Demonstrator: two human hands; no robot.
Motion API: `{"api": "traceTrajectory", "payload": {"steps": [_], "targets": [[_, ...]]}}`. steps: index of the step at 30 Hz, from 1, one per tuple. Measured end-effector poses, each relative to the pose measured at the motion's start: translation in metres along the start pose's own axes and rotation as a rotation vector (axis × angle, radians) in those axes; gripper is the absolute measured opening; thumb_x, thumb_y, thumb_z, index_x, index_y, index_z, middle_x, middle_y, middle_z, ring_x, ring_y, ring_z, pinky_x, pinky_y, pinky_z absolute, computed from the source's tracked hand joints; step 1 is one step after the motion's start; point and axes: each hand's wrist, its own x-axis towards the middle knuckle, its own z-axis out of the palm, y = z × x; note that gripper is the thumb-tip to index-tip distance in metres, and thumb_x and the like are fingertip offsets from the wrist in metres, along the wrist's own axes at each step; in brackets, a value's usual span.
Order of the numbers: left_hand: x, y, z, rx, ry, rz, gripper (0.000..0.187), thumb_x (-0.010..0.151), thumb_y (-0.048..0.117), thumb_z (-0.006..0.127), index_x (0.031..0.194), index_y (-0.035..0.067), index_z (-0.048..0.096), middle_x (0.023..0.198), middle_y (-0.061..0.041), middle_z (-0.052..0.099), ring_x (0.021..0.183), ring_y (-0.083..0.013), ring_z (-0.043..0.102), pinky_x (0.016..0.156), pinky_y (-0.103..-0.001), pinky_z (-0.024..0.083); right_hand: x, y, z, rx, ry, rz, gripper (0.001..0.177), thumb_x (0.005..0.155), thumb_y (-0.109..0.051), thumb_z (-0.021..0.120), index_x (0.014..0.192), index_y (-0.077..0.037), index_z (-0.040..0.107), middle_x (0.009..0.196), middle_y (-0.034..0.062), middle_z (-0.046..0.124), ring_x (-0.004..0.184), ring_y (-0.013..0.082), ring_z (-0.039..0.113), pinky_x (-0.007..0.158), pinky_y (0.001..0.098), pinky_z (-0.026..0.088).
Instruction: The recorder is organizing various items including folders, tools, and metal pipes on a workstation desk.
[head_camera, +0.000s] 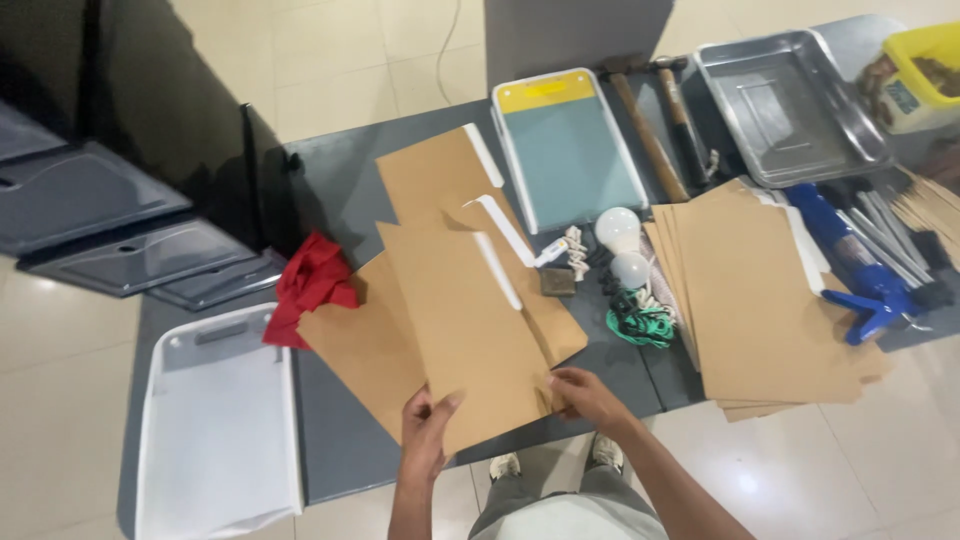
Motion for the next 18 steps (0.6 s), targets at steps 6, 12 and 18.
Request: {"api": "traceTrajectory", "payload": {"steps": [6, 12, 18], "targets": [[0.007, -0.007, 0.035, -0.129, -0.215, 0.237, 0.026, 0.093, -0.007, 0.074, 0.091, 0.006, 0.052, 0.096, -0.009, 0.068, 0.091, -0.0138, 0.062, 0.084, -0.032, 0.053, -0.042, -0.031, -0.06, 0.379, -0.132, -0.219, 0.041, 0.092, -0.023, 0.074, 0.127, -0.006, 0.062, 0.097, 0.0032, 0.068, 0.084, 0.0121, 0.063, 0.071, 0.0291, 0.054], [0.03, -0.015, 0.189, 0.158, -0.299, 0.262, 0.045, 0.093, -0.004, 0.073, 0.13, 0.002, 0.048, 0.116, -0.007, 0.057, 0.104, -0.0125, 0.056, 0.089, -0.027, 0.048, -0.086, -0.042, -0.189, 0.356, 0.2, -0.377, 0.04, 0.093, -0.022, 0.068, 0.129, -0.007, 0.061, 0.095, 0.0025, 0.071, 0.083, 0.0103, 0.064, 0.069, 0.0278, 0.051], [0.046, -0.09, 0.311, 0.189, -0.505, 0.065, 0.062, 0.094, 0.001, 0.062, 0.151, 0.002, 0.038, 0.133, -0.009, 0.065, 0.117, -0.0142, 0.062, 0.094, -0.028, 0.051, -0.102, 0.013, -0.303, 0.376, 0.464, -0.361, 0.047, 0.096, -0.02, 0.068, 0.138, -0.002, 0.059, 0.084, 0.0069, 0.064, 0.068, 0.0115, 0.056, 0.058, 0.0272, 0.046]]}}
